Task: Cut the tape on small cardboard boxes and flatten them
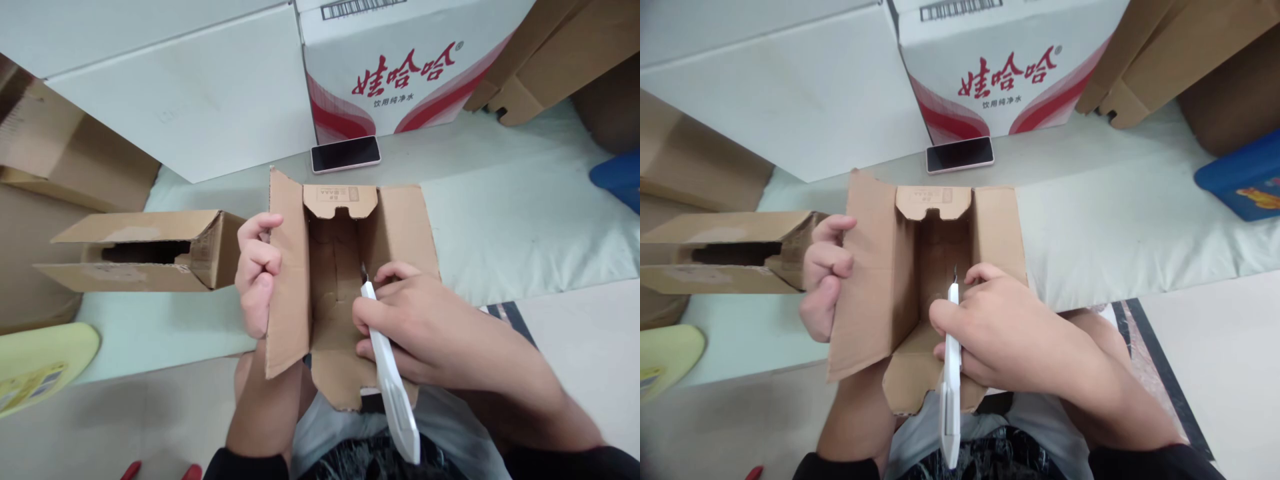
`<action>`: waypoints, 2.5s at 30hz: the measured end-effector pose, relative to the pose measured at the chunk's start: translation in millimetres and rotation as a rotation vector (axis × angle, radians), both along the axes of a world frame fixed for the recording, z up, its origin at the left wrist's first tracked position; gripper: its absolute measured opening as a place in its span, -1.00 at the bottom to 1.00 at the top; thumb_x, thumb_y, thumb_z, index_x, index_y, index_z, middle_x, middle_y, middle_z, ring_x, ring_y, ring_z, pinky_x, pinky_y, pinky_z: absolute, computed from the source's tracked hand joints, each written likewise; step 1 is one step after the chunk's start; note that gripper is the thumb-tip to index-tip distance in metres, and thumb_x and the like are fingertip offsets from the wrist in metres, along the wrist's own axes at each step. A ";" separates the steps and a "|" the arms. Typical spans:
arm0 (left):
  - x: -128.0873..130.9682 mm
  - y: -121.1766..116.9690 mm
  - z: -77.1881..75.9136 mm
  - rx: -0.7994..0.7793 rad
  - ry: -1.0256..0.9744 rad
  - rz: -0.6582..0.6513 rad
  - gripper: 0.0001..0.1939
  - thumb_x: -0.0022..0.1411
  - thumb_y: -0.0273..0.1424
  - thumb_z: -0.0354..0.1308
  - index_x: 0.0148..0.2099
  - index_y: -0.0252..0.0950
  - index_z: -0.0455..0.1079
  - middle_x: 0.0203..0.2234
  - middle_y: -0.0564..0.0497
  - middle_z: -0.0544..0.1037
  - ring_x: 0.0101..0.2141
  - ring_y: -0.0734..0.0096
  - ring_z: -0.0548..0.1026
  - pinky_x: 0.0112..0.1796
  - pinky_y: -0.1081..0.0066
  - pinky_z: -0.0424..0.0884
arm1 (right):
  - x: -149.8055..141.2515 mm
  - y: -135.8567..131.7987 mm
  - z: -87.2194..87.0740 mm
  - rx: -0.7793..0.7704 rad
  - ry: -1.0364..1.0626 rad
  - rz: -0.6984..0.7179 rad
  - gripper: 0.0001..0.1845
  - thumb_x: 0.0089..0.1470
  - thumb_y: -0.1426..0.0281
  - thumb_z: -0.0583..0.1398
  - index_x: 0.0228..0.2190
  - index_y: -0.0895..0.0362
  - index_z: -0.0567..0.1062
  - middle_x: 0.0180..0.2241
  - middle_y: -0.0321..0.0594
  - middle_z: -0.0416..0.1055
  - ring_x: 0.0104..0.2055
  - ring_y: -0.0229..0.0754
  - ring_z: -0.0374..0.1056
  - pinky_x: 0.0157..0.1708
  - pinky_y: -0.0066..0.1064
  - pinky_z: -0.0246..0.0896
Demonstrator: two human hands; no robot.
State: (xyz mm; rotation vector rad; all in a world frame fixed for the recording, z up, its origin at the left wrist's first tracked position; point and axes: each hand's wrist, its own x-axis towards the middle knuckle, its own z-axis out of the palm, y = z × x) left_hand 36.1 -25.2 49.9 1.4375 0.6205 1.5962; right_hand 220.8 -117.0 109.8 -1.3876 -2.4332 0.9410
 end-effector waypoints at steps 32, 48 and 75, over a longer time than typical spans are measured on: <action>10.3 -1.4 0.4 -0.032 -0.116 0.016 -0.83 0.20 -0.34 -0.04 -0.44 -0.21 0.23 -0.11 -0.08 0.44 -0.06 0.21 0.35 0.09 0.22 0.29 | -0.9 6.4 -2.5 0.009 0.105 -0.025 -0.82 0.29 0.33 0.07 -0.39 0.09 0.31 -0.50 -0.37 0.41 -0.43 -0.29 0.26 -0.07 -0.29 0.08; 6.6 5.9 2.9 -0.135 -0.206 0.060 -0.84 0.04 -0.35 0.06 -0.53 -0.26 0.19 -0.16 -0.08 0.47 -0.10 0.22 0.38 0.06 0.22 0.34 | 4.6 0.5 2.1 0.011 0.214 -0.011 -0.78 0.29 0.29 0.09 -0.40 0.09 0.28 -0.51 -0.38 0.38 -0.45 -0.29 0.22 -0.10 -0.28 0.09; 3.5 7.4 8.4 -0.160 -0.149 0.088 -0.79 0.00 -0.35 0.08 -0.56 -0.27 0.14 -0.20 -0.11 0.45 -0.13 0.18 0.37 0.04 0.17 0.32 | 3.8 3.4 0.8 0.005 0.258 -0.028 -0.77 0.28 0.30 0.11 -0.42 0.09 0.27 -0.52 -0.41 0.33 -0.47 -0.31 0.16 -0.13 -0.32 0.08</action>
